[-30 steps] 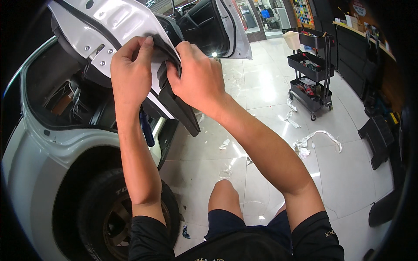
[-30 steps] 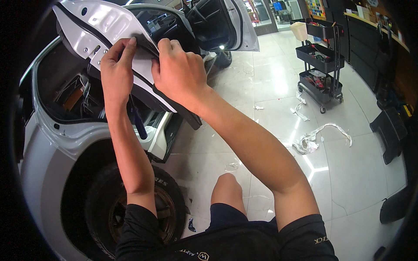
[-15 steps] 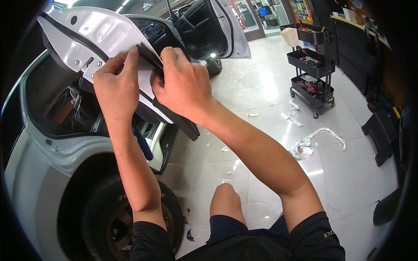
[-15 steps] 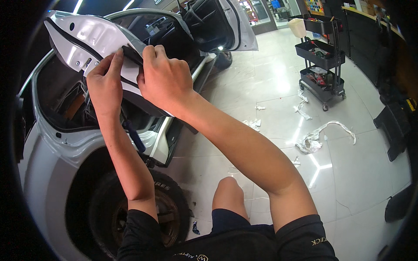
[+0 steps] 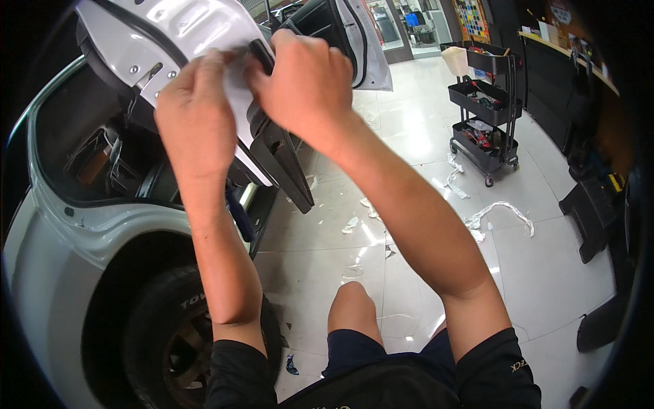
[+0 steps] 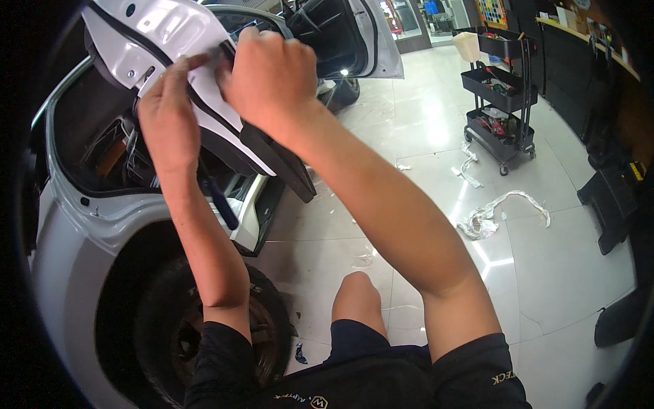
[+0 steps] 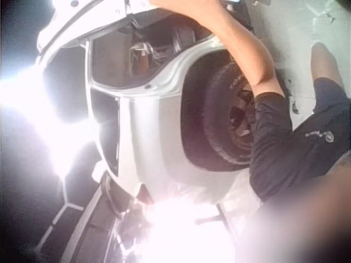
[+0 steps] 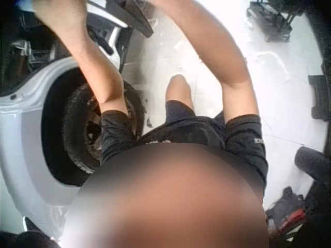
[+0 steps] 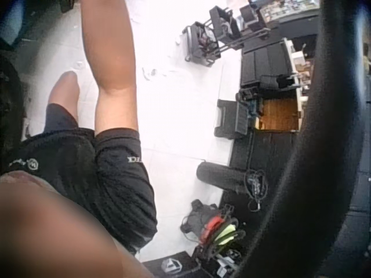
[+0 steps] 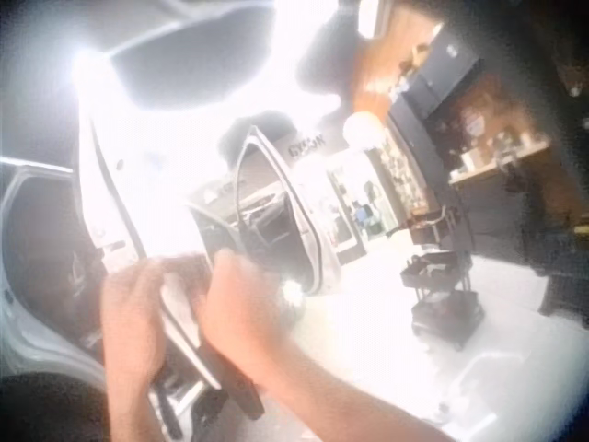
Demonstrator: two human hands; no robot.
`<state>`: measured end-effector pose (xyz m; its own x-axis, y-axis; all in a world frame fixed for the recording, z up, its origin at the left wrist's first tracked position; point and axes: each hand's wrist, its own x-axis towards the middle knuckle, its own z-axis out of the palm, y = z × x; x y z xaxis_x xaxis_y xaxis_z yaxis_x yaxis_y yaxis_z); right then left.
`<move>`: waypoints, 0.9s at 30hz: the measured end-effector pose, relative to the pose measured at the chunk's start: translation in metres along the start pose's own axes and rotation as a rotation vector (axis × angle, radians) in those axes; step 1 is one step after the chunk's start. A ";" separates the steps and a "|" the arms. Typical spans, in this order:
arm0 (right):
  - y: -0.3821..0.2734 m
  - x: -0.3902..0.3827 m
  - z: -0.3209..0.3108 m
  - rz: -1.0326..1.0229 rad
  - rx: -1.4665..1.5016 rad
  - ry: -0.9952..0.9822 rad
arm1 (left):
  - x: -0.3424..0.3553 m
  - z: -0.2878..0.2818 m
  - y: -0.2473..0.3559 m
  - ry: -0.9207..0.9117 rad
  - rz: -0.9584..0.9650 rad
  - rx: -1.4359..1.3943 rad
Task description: The person removes several small plastic clips and trim pieces from the exterior of a white car door using a pry tool and hands. The person then removes the door handle assembly.
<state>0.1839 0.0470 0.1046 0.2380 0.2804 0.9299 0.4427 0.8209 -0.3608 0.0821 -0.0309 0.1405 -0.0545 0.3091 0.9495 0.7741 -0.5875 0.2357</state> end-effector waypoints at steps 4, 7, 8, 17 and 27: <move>-0.004 0.007 0.009 -0.056 -0.131 -0.012 | -0.017 -0.033 0.003 0.188 -0.032 -0.089; 0.004 0.008 0.020 -0.162 -0.152 0.069 | -0.040 -0.050 0.001 0.189 -0.117 -0.184; 0.006 0.008 0.022 -0.189 -0.136 0.089 | -0.045 -0.057 -0.002 0.177 -0.141 -0.231; 0.002 -0.032 -0.031 -0.064 -0.020 -0.094 | -0.091 -0.096 -0.051 -0.059 -0.407 -0.534; -0.014 -0.228 -0.073 0.571 0.671 -0.787 | -0.174 0.013 -0.055 -0.203 -0.583 -1.132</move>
<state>0.1864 -0.0645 -0.1078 -0.4485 0.7280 0.5186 -0.1539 0.5087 -0.8471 0.0570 -0.0423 -0.0400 -0.0287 0.7820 0.6227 -0.2999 -0.6010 0.7409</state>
